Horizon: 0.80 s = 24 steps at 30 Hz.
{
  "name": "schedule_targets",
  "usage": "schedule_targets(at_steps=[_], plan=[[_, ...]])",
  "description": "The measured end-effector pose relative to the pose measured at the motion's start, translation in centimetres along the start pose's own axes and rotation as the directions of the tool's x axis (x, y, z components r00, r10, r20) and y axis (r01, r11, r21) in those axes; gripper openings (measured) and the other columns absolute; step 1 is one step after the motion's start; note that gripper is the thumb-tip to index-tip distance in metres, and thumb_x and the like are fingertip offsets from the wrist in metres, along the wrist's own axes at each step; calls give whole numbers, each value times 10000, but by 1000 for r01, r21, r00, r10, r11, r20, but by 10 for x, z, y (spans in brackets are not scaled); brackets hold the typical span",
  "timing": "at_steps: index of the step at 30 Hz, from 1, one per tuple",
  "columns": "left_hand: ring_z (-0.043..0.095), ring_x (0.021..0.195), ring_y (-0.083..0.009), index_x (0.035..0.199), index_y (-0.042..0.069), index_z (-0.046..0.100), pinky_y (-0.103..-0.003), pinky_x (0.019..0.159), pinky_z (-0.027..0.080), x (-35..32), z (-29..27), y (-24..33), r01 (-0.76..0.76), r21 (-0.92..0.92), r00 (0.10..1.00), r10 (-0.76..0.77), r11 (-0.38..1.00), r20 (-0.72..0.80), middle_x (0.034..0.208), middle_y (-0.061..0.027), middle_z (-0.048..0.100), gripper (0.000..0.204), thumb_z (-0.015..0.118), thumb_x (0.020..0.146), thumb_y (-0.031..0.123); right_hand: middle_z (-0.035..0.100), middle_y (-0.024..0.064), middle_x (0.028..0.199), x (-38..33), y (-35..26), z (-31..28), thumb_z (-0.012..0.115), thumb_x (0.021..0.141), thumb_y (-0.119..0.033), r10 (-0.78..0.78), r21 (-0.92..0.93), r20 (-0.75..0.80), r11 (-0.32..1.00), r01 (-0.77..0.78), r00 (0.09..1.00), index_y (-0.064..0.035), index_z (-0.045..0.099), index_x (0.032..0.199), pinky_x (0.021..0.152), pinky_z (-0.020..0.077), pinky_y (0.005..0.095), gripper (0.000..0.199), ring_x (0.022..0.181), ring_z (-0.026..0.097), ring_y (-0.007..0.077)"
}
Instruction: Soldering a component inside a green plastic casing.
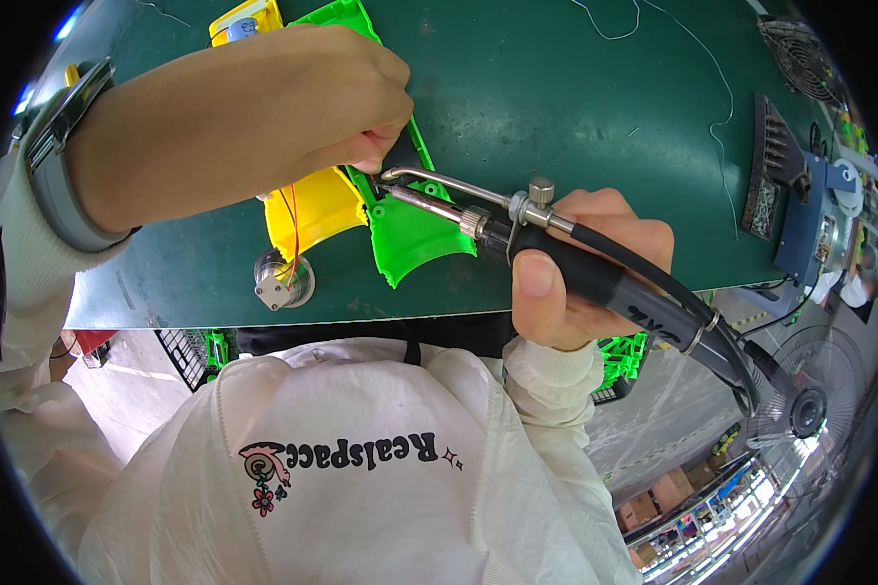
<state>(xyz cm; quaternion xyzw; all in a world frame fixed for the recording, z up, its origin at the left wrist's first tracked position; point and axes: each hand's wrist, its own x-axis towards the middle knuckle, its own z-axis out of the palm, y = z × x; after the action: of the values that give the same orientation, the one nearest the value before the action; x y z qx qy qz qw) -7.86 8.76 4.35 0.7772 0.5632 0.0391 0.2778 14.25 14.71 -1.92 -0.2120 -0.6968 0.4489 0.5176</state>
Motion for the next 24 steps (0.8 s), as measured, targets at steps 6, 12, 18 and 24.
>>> schedule_targets(at_steps=[6,12,18,24], plan=[[564,832,-249,756,5,557,-332,761,458,1,1,-1,-5,-10,1000,5,1000,8,794,-96,564,175,520,866,136,528,86,686,-1,-2,1,773,708,-274,22,-6,-15,1000,-23,1000,25,456,833,489,428,265,453,547,508,151],[561,831,-248,750,8,561,-334,758,454,0,2,-5,-26,-46,1000,25,999,-12,788,-90,561,167,525,851,135,529,99,680,-2,-4,5,778,709,-313,37,-1,-45,999,-37,998,41,448,821,469,414,251,497,521,495,137],[557,835,-247,749,10,562,-337,760,447,1,3,-6,-23,-71,1000,22,997,-14,787,-85,558,166,524,847,139,524,105,654,-3,-3,5,781,704,-335,9,-21,-57,1000,-10,998,52,456,803,452,398,243,515,500,482,133],[553,856,-248,747,6,558,-340,773,443,0,1,-5,-26,-73,1000,26,997,1,791,-87,553,173,521,850,140,524,125,659,-6,0,7,774,705,-358,-32,-59,-98,998,27,995,49,430,841,454,375,252,550,486,449,125]])
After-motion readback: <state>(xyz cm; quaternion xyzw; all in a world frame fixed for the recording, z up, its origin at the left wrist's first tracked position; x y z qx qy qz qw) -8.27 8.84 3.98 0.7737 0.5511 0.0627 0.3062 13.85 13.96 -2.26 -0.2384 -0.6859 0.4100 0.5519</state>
